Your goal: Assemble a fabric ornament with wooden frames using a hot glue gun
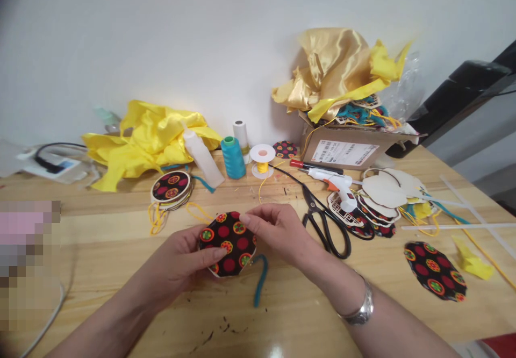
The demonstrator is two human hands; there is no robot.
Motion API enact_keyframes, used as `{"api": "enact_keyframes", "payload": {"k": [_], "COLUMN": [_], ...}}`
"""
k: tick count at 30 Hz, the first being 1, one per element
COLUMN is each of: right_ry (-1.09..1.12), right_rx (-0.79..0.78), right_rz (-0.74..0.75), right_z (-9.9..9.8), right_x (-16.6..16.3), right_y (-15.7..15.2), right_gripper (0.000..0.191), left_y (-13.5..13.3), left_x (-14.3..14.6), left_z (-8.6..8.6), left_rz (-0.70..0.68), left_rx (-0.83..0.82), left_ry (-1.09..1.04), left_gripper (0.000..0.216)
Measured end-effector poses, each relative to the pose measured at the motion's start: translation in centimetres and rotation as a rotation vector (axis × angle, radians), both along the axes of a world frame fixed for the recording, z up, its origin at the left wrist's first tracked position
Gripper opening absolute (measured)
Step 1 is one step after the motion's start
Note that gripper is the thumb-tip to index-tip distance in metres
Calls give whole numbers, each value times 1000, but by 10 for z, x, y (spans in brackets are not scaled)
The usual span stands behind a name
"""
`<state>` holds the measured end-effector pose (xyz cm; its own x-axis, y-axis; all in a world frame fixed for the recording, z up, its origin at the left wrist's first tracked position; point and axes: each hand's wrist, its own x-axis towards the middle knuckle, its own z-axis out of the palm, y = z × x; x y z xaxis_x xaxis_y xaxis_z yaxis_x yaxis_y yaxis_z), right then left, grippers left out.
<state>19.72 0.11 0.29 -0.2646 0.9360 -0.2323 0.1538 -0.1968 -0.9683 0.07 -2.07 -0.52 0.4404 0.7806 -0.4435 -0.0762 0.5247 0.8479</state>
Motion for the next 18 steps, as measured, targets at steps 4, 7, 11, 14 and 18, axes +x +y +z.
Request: {"api": "enact_keyframes", "payload": {"k": [4, 7, 11, 14, 18], "right_ry": [-57, -84, -95, -100, -79], "right_rx": [34, 43, 39, 29, 18], "right_rz": [42, 71, 90, 93, 72], "right_z": [-1, -3, -5, -6, -6], "right_x": [0, 0, 0, 0, -1], "right_y": [-1, -2, -2, -3, -3], "right_gripper": [32, 31, 30, 28, 27], "left_y": [-2, -3, -5, -5, -4], "left_x": [1, 2, 2, 2, 4], "left_z": [1, 1, 0, 0, 0], "left_rz": [-88, -147, -200, -200, -182], "left_rx": [-4, 23, 46, 32, 29], "left_ry": [56, 75, 74, 82, 75], "left_gripper": [24, 22, 23, 24, 25]}}
